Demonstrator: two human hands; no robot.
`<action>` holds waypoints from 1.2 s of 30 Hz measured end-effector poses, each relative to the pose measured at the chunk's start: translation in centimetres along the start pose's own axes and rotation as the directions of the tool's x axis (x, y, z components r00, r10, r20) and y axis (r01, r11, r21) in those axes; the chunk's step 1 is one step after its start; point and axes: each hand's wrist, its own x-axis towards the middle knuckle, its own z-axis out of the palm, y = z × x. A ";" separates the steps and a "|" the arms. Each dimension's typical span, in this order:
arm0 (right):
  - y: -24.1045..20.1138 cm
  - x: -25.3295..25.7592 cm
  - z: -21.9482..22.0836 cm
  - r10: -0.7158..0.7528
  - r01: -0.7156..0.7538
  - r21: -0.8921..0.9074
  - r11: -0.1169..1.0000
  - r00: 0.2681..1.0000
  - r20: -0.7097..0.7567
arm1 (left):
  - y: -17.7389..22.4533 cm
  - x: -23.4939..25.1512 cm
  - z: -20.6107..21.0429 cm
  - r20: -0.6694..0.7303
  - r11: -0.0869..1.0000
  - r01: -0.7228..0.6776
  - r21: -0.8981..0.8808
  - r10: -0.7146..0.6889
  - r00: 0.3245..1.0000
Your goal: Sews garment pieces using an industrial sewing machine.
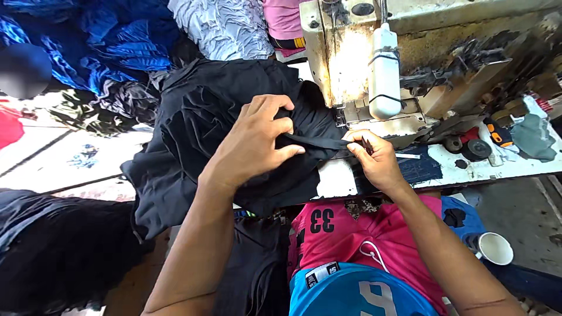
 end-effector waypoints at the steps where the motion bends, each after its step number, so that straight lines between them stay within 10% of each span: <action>1: -0.3 0.2 -0.3 -0.016 0.019 -0.048 0.999 0.999 0.051 | 0.8 -0.4 -0.7 -0.054 0.997 -0.034 -0.068 0.031 0.998; 8: -3.4 -2.7 -2.7 -0.085 0.113 -0.052 0.992 0.923 0.374 | 7.8 -2.7 4.2 -0.277 0.823 -0.334 -0.460 0.224 0.934; 17: -2.8 -6.6 -1.8 -0.005 0.007 -0.012 1.000 0.995 0.099 | 7.1 -1.4 12.3 -0.430 0.995 0.013 0.096 0.030 0.902; 25: -2.5 -7.3 -1.9 0.080 -0.082 0.134 0.988 0.997 0.020 | 8.2 -2.4 7.3 -0.100 0.995 0.017 0.098 -0.007 0.995; 36: -0.7 -4.1 -0.2 0.181 -0.170 0.127 0.977 0.981 -0.077 | 4.2 0.8 6.6 -0.183 0.987 -0.009 0.158 0.038 0.982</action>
